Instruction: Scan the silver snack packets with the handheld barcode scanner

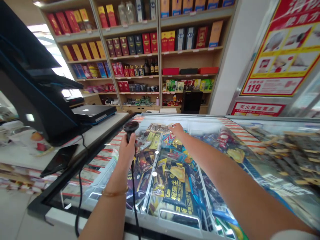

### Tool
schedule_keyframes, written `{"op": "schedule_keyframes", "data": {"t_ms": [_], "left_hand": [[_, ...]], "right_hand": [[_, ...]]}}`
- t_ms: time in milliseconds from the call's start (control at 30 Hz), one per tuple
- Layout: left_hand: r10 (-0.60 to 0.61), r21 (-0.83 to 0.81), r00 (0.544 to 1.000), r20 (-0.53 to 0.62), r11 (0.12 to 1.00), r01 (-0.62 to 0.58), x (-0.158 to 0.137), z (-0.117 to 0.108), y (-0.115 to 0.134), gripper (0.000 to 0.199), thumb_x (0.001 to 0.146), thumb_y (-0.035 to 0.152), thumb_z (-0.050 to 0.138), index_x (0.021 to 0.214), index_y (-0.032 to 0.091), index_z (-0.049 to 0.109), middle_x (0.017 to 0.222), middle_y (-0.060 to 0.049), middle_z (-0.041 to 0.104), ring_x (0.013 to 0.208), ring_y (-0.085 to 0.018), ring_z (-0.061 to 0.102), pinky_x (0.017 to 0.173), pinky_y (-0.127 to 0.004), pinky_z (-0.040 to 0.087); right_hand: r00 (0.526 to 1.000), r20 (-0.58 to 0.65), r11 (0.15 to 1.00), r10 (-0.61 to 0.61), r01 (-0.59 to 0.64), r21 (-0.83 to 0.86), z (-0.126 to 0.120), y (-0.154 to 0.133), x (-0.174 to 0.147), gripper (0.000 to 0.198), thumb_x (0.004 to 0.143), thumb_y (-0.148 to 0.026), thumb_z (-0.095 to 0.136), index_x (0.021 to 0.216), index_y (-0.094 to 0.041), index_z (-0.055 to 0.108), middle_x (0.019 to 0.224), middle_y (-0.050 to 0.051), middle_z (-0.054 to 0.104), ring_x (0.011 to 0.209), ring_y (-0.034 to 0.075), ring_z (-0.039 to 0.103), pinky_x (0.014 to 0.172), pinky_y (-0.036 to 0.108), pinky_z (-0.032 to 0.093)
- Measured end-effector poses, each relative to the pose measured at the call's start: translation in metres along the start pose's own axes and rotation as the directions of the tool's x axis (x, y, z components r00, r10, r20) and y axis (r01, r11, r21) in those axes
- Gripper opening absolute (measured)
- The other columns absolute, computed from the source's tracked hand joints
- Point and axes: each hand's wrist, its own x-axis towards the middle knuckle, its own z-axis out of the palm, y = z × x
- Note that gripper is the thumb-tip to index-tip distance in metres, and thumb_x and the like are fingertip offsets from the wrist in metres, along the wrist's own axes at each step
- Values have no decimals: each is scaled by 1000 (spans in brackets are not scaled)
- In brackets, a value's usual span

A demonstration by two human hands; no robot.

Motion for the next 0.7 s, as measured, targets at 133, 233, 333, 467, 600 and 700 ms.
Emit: {"op": "schedule_keyframes", "data": {"t_ms": [133,233,333,467,600,700], "left_hand": [[-19,-43,997,73,999,22,-6,6,2,43,80,62,63,87,23,48,69,7,56,40,-7,47,37,-20,37],[-48,-67,995,85,996,54,-11,10,5,45,78,64,64,86,23,48,69,7,57,40,-7,47,38,-20,37],[-73,-85,993,90,993,81,-18,15,4,46,77,64,65,87,22,49,70,7,57,40,-6,47,38,-20,37],[-143,-131,980,137,978,161,-30,34,3,48,74,65,67,88,22,50,69,6,58,41,-7,47,38,-21,38],[-210,-149,955,210,958,244,-47,69,20,49,72,63,70,88,21,50,69,5,59,40,-7,47,36,-22,38],[-186,-159,939,289,958,238,-66,104,39,47,73,61,70,87,21,49,68,5,59,39,-7,47,36,-22,37]], "right_hand": [[997,41,993,58,-53,-107,19,-14,1,19,84,-31,71,96,-15,72,75,7,73,70,22,73,65,28,54],[997,71,982,23,-10,-189,19,-22,-2,16,85,-32,71,88,-16,73,85,12,75,90,26,73,77,31,53],[997,76,966,4,16,-257,2,-17,-11,16,89,-30,66,89,-15,73,96,14,76,102,27,71,86,31,50],[999,46,954,-2,16,-300,-51,13,-33,18,93,-26,61,102,-15,72,108,12,74,108,22,68,91,28,48],[995,35,893,-90,96,-439,-134,52,-58,25,93,-22,57,113,-14,70,120,13,69,114,21,64,98,27,45],[997,-36,834,-75,43,-551,-201,79,-66,32,93,-24,57,121,-15,68,128,15,65,118,23,62,101,31,45]]}}
